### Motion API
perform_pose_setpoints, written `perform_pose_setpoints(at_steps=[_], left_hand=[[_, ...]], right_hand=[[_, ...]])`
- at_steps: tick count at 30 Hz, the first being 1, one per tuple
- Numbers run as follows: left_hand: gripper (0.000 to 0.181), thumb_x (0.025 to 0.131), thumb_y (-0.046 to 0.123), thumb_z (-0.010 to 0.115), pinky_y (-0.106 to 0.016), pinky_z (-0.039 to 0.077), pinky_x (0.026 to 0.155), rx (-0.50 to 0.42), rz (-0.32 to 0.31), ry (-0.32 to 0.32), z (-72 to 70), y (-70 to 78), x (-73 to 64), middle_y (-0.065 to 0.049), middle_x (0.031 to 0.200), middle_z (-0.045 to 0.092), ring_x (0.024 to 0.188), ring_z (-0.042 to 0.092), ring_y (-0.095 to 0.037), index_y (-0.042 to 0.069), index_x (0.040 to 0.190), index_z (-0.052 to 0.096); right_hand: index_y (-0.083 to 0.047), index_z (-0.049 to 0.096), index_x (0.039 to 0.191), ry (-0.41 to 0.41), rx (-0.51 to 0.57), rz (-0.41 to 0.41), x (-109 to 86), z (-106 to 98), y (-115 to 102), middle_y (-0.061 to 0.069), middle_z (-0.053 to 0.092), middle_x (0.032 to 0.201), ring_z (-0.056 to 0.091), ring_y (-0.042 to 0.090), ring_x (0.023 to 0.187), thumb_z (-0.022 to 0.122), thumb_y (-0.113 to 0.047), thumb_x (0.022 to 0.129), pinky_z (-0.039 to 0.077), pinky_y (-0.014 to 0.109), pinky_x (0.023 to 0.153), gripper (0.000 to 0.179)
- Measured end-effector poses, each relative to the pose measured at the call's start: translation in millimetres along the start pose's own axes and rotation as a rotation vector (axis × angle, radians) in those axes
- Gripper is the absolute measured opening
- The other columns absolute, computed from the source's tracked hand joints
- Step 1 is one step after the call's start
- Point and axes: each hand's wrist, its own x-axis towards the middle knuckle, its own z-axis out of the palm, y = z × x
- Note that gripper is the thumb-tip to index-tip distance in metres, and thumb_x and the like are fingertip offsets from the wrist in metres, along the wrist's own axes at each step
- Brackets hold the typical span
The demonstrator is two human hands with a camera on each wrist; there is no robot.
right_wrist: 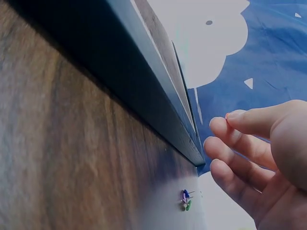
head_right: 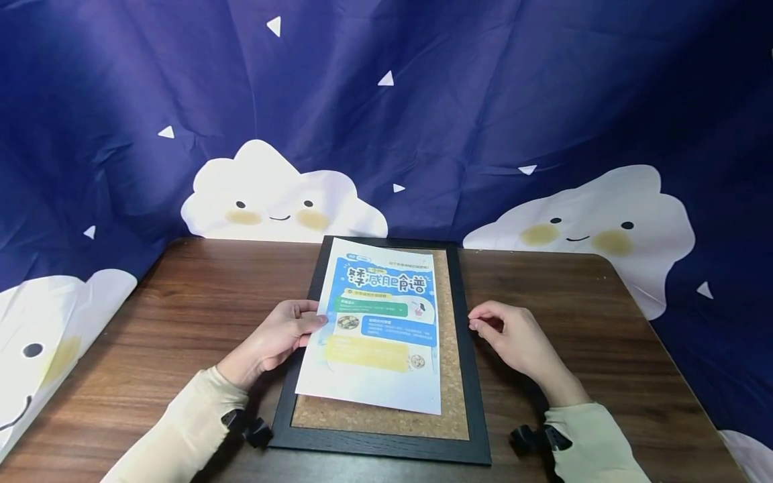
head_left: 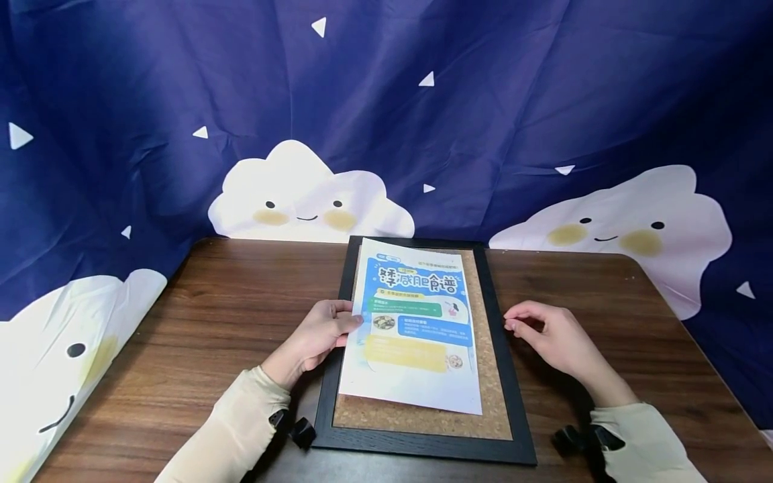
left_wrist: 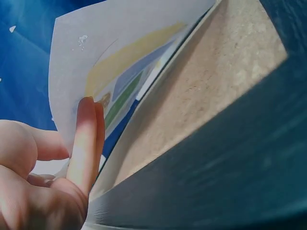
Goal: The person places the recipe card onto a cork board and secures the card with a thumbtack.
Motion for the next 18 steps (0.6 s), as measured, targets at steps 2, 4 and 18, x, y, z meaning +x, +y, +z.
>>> perform_pose_setpoints(at_steps=[2,4,18], left_hand=[[0.039,0.107,-0.002,0.053,-0.025,0.065,0.08,0.009,0.001,-0.005,1.5,-1.4,1.8,-0.02,0.116,0.078,0.092,0.077,-0.011,-0.02,0.141,0.049],[0.039,0.107,-0.002,0.053,-0.024,0.065,0.079,0.019,0.001,-0.008,2.6,-2.8,3.5,-0.022,0.116,0.078,0.091,0.076,-0.011,-0.02,0.141,0.049],[0.035,0.109,0.0,0.053,-0.026,0.065,0.078,0.115,-0.008,-0.037,5.9,-2.1,8.1,-0.028,0.12,0.077,0.091,0.078,-0.015,-0.018,0.138,0.055]], right_hand=[[-0.009,0.08,0.11,-0.003,0.006,0.0,0.7,1.0,-0.5,0.005,0.08,0.101,0.063,0.014,0.082,0.078,-0.006,0.098,0.054,0.022,0.073,0.012],[-0.009,0.08,0.11,-0.008,0.01,0.001,1.5,2.1,-0.8,0.005,0.08,0.101,0.063,0.015,0.083,0.078,-0.006,0.099,0.054,0.022,0.073,0.012],[-0.009,0.08,0.11,-0.012,0.032,-0.028,1.7,5.8,-1.0,0.003,0.08,0.102,0.063,0.011,0.083,0.077,-0.005,0.099,0.055,0.022,0.075,0.012]])
